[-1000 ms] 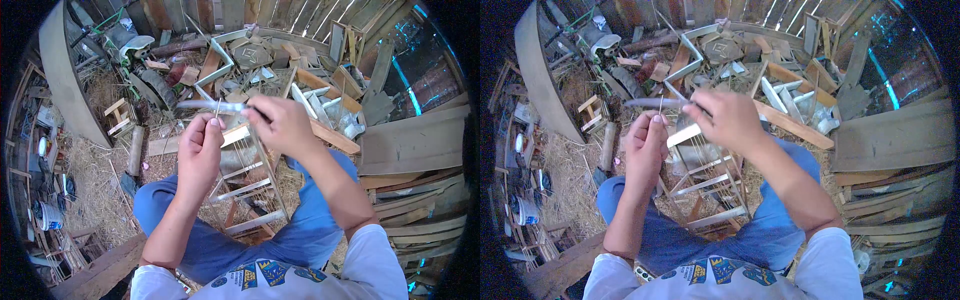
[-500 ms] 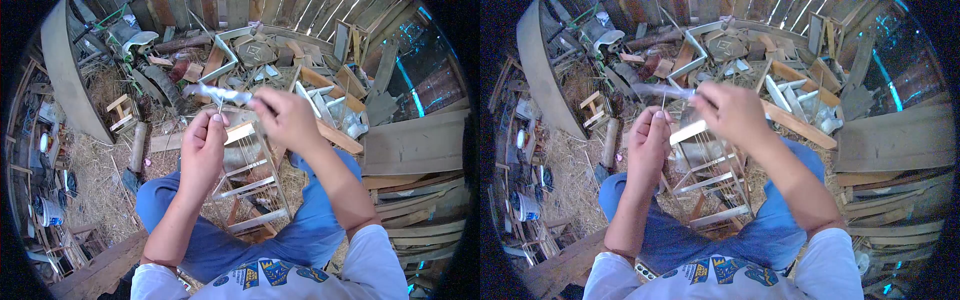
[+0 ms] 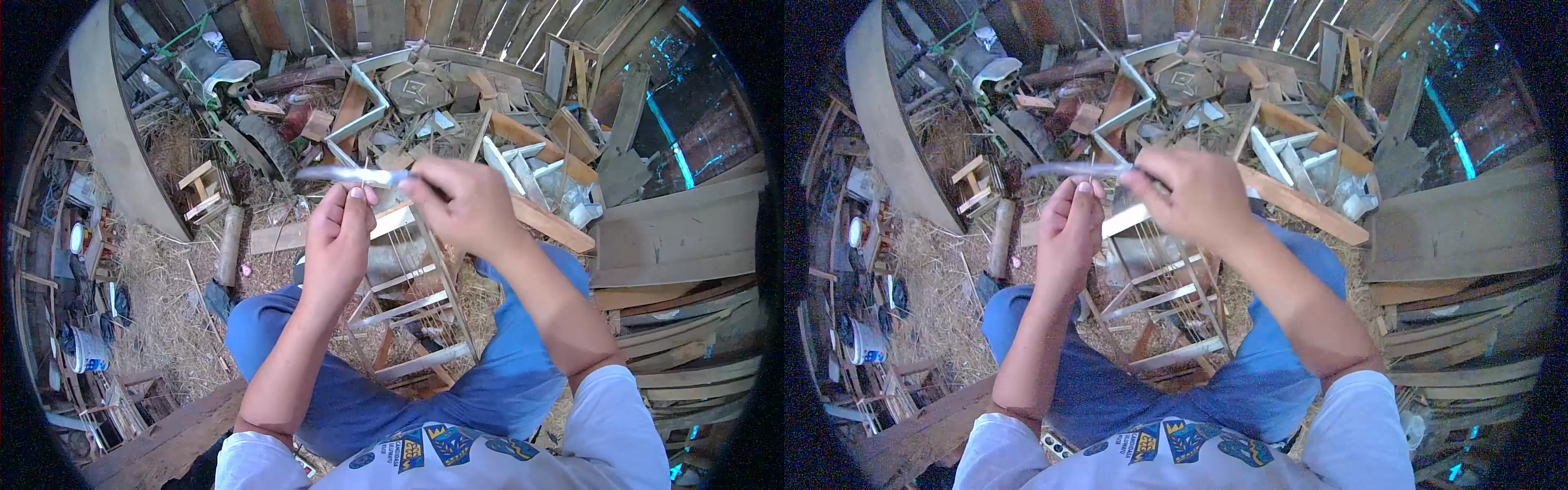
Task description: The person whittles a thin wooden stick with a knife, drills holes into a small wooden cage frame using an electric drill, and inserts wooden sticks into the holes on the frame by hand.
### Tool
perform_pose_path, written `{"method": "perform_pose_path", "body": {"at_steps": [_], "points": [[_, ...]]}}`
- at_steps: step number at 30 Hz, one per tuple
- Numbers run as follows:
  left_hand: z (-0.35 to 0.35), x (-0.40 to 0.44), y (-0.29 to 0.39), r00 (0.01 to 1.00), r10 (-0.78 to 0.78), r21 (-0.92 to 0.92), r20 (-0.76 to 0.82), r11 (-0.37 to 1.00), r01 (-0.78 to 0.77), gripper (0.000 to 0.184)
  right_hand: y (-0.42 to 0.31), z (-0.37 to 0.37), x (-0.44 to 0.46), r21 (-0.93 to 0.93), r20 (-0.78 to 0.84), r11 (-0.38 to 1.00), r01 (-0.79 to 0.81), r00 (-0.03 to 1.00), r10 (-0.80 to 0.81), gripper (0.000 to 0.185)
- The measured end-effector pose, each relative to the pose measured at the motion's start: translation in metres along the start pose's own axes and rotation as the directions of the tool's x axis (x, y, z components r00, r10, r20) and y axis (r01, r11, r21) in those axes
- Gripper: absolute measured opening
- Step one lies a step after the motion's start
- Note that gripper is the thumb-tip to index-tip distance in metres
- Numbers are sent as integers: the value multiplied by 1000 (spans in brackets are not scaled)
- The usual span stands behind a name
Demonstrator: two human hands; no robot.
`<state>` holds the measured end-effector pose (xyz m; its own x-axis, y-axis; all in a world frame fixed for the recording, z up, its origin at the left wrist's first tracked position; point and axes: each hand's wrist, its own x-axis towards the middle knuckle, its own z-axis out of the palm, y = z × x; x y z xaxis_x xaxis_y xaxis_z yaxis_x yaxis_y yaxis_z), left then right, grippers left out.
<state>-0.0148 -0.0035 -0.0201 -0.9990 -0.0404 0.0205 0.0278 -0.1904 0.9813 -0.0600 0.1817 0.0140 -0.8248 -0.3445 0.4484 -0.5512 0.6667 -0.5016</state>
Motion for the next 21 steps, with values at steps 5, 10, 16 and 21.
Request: {"method": "perform_pose_path", "body": {"at_steps": [5,10,16,21], "points": [[0,2,-2,1000,-23,3,-12,1000,23,22,6,4,5,-72,-11,995,-68,998,68,28],[2,1,-6,999,28,64,-31,998,-26,23,0,4,-4,-90,-9,988,127,992,-129,31],[5,-2,-1,997,75,74,-13,995,-74,22,15,1,11,-108,-86,990,-93,993,84,30],[4,-3,-5,998,41,49,-53,998,-38,23,8,13,3,-67,-45,992,105,993,-108,28]]}}
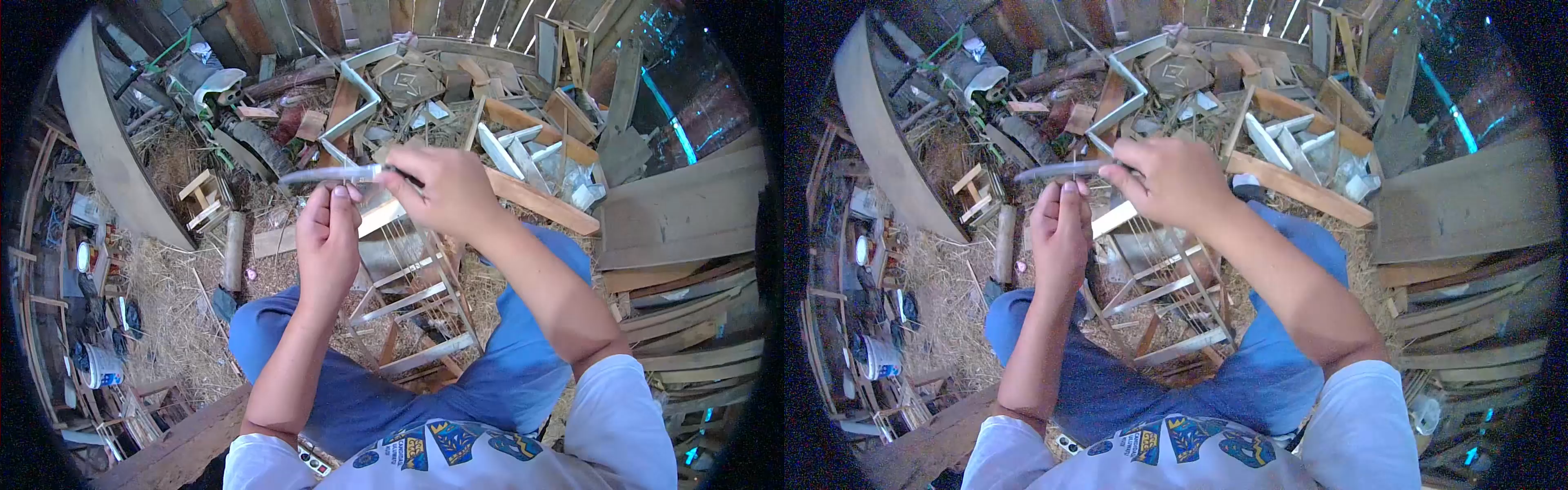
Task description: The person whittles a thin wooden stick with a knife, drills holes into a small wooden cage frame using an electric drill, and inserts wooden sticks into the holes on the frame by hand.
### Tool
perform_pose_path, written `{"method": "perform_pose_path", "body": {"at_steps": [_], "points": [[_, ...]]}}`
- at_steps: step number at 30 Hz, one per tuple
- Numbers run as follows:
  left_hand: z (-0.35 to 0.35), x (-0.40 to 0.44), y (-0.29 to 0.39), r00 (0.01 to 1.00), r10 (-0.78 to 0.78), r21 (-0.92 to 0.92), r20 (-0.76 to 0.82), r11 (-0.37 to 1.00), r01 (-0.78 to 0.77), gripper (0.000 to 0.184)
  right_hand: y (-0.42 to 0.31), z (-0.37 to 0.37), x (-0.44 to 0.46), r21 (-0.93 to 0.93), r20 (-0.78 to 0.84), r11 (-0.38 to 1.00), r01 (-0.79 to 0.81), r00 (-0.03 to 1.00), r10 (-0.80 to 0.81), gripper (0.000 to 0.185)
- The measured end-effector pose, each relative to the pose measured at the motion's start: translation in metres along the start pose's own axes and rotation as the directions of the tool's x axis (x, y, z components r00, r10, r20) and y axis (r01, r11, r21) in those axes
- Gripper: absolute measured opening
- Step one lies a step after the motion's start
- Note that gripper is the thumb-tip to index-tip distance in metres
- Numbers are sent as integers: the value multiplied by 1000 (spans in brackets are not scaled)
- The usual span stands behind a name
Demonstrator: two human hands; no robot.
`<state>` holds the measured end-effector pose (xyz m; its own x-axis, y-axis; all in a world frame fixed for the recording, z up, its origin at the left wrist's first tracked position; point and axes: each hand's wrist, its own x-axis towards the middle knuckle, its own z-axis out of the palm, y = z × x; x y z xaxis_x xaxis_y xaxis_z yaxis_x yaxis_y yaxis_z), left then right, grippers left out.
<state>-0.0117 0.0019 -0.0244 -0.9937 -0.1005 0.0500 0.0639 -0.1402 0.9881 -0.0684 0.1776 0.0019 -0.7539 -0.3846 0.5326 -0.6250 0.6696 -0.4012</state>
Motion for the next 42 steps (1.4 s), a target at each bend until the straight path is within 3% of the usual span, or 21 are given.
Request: {"method": "perform_pose_path", "body": {"at_steps": [1,2,3,6,9,11,13,17,19,22,23,25,29,35,42], "points": [[0,-1,0,1000,-6,4,9,1000,6,23,-1,0,4,11,-34,1000,-23,999,23,29],[1,-1,2,1000,14,17,14,1000,-14,23,1,-7,9,-49,42,986,-162,986,164,29],[1,0,3,999,36,28,18,999,-37,23,2,-8,8,-52,39,985,-164,985,166,29],[2,2,-6,996,86,35,-19,996,-85,24,0,-3,1,28,-46,998,57,997,-56,29],[0,2,-7,998,44,90,-53,995,-39,23,-5,3,-5,-5,50,1000,10,999,-10,29],[2,1,-2,998,51,66,-25,997,-50,23,3,3,3,-24,0,1000,-12,1000,12,29],[2,0,1,998,55,59,-39,997,-52,23,4,-6,10,-54,13,988,-142,990,143,28],[-2,2,-10,992,112,88,-61,990,-107,22,-9,4,-9,-32,-23,999,30,999,-31,30],[-2,1,-8,994,71,74,-79,995,-66,21,-5,7,-5,-1,-14,1000,-1,1000,1,30],[0,-1,5,998,31,70,-52,997,-27,21,4,-4,13,-75,42,963,-261,964,264,29],[0,-1,6,998,35,71,-48,997,-32,21,3,-4,11,-75,36,962,-261,964,264,29],[-1,-1,6,998,-58,-57,3,997,58,23,-1,-1,4,112,-68,972,-207,974,215,29],[-1,-1,10,995,-100,-94,15,990,101,24,-4,2,-2,104,11,963,-250,968,250,30],[-1,-1,13,995,-100,-80,6,992,101,24,-3,4,0,197,-4,941,-276,959,282,32],[-2,0,11,996,-89,-53,-9,995,88,23,-4,5,-1,164,2,952,-259,965,263,33]]}}
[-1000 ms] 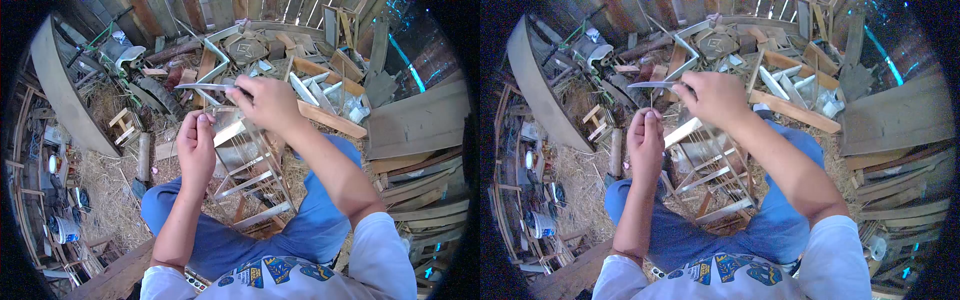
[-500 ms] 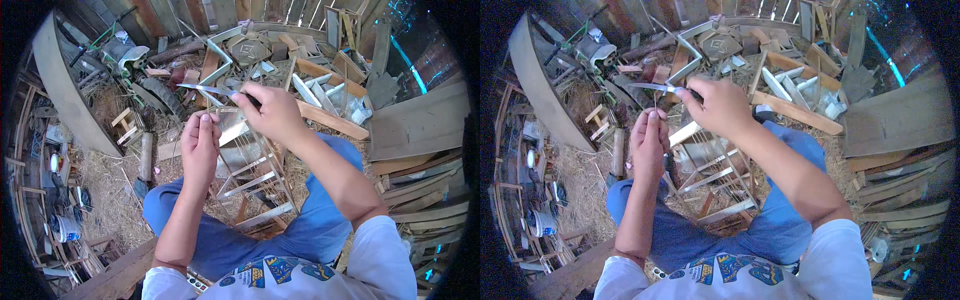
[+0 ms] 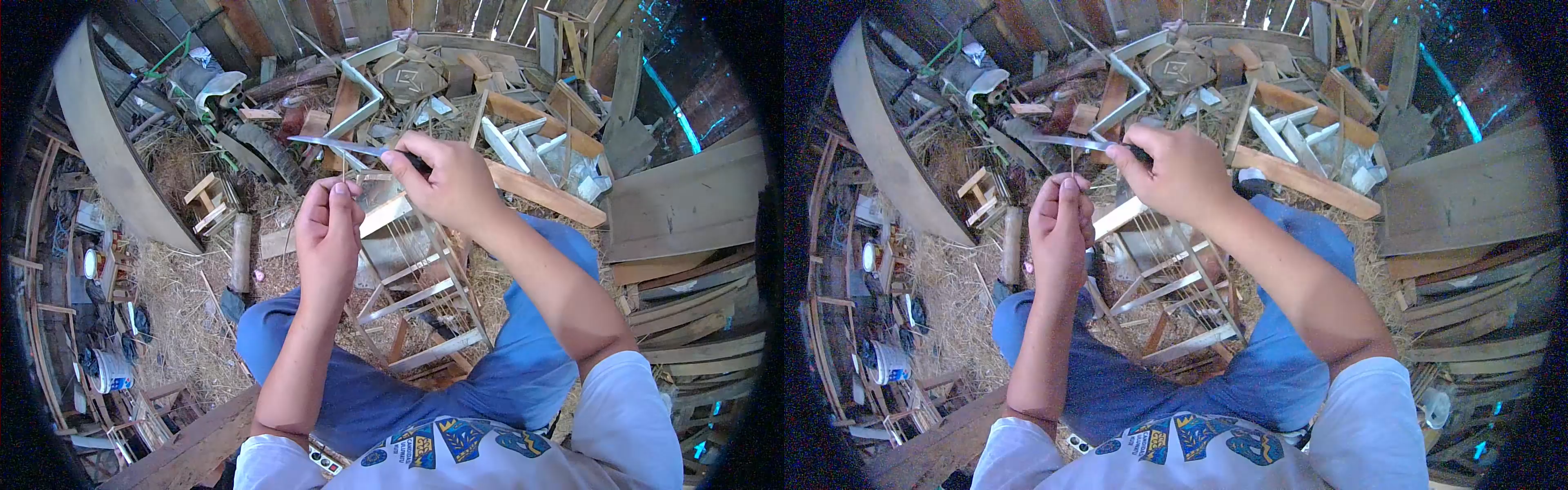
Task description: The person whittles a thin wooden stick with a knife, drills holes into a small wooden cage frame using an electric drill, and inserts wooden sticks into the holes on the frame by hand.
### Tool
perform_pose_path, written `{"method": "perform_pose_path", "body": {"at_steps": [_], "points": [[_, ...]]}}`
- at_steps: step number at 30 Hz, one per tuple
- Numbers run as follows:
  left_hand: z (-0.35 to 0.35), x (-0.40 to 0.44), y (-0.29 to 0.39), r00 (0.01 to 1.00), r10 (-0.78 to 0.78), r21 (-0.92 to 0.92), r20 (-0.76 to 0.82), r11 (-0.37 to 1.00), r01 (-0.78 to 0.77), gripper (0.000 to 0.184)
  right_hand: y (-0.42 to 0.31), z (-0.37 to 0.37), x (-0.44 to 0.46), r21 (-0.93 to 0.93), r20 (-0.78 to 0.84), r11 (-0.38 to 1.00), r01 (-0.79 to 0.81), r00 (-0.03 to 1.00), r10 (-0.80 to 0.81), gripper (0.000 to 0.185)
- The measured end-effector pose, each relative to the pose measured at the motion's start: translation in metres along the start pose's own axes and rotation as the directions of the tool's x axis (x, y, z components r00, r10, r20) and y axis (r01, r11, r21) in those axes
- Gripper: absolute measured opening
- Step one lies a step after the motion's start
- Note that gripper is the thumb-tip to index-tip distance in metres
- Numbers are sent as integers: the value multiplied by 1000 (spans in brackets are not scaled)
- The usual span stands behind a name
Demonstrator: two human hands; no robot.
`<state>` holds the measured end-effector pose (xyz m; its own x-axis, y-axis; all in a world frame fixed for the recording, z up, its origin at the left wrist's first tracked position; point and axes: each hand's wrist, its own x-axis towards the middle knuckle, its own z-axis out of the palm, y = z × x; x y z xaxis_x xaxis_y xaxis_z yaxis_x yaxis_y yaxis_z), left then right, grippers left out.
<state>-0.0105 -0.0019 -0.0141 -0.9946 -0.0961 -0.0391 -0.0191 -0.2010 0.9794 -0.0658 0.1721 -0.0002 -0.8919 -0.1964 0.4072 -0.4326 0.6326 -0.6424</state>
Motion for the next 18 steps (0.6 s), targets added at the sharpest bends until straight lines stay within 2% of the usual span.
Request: {"method": "perform_pose_path", "body": {"at_steps": [2,9,15,18], "points": [[-1,1,-2,1000,26,-9,-3,1000,-26,21,0,0,-1,0,13,999,43,999,-43,33],[-1,2,-4,998,61,3,-8,998,-61,20,-2,-1,-1,-24,36,1000,3,999,-2,32],[0,-1,0,999,49,-6,-5,999,-49,21,0,2,-3,6,14,999,35,999,-35,33],[0,-3,5,1000,-7,10,11,1000,7,22,-2,2,-4,-10,1,997,72,997,-72,32]]}}
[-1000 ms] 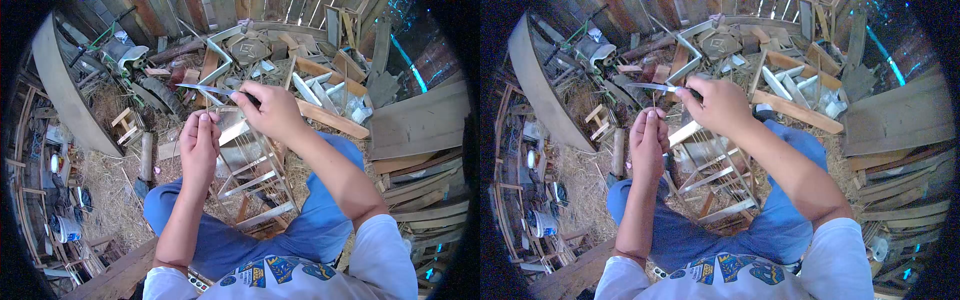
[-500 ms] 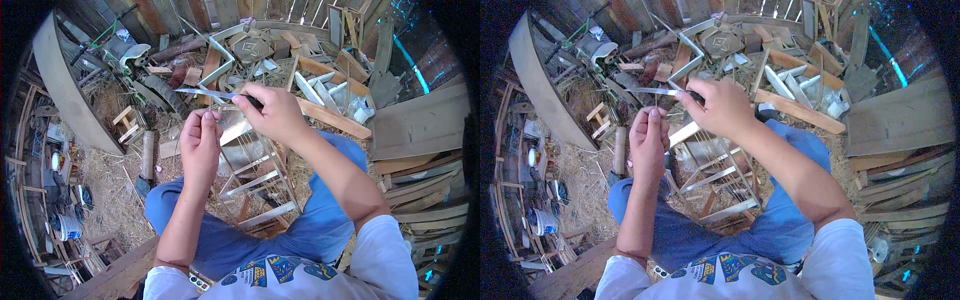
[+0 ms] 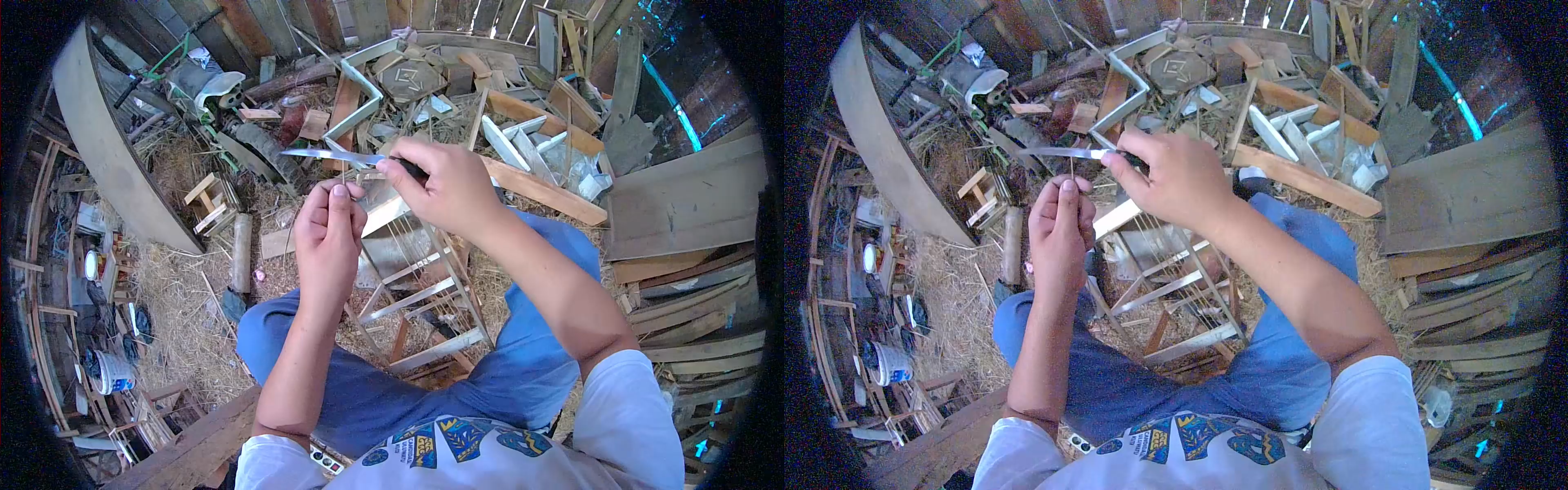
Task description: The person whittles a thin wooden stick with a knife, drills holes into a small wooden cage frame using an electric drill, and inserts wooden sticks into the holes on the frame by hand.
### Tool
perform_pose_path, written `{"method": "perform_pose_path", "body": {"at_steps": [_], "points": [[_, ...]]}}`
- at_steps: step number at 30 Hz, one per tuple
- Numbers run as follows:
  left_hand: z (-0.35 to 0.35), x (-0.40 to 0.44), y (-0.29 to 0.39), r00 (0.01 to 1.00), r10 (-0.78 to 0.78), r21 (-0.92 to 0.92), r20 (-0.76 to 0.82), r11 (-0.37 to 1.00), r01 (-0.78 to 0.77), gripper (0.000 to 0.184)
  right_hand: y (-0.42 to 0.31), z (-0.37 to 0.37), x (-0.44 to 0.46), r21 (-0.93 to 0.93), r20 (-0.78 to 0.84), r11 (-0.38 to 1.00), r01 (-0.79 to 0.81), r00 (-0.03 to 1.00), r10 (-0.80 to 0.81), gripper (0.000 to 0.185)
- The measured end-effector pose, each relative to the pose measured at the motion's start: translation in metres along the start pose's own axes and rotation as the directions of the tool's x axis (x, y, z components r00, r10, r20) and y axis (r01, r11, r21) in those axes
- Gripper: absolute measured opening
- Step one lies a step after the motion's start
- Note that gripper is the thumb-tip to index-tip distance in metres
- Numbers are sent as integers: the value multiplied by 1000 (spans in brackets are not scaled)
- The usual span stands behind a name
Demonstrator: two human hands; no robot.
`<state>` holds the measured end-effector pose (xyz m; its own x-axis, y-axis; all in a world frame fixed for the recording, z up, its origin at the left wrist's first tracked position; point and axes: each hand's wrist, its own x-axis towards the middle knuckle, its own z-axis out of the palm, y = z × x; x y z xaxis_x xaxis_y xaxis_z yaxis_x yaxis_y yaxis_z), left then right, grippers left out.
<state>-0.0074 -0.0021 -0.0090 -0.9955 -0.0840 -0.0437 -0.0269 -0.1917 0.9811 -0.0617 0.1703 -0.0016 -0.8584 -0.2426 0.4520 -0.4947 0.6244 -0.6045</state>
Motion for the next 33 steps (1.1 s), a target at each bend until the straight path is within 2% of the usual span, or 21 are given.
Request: {"method": "perform_pose_path", "body": {"at_steps": [3,5,11,18,20,21,23,25,27,33], "points": [[-3,2,-6,1000,28,37,13,999,-28,24,-1,-5,-1,-41,81,997,66,995,-62,31],[-3,2,-8,1000,14,46,-1,999,-14,25,-2,-6,-2,-99,160,981,169,975,-152,30],[-2,0,-4,999,-49,-11,-13,999,49,25,5,-2,-2,-152,85,959,240,970,-230,31],[-4,1,-4,998,-44,-69,34,997,46,25,5,-10,3,-119,46,975,186,982,-182,31],[-2,-1,-7,999,-36,1,-15,999,36,23,1,-11,-2,-138,144,963,233,966,-214,25],[-4,0,-6,999,-38,4,-16,999,38,23,3,-8,0,-134,144,964,231,967,-212,25],[-5,2,-5,999,-48,-48,25,998,49,22,9,-4,5,-116,30,978,173,985,-170,31],[-5,-1,-1,999,-48,-42,24,998,49,22,7,-6,4,-122,39,973,194,981,-190,30],[-5,-5,1,991,-123,-77,49,989,127,25,0,-9,-1,-114,122,957,268,959,-254,30],[-10,2,0,988,-153,-126,24,980,155,19,6,2,4,-166,70,954,249,968,-240,30]]}}
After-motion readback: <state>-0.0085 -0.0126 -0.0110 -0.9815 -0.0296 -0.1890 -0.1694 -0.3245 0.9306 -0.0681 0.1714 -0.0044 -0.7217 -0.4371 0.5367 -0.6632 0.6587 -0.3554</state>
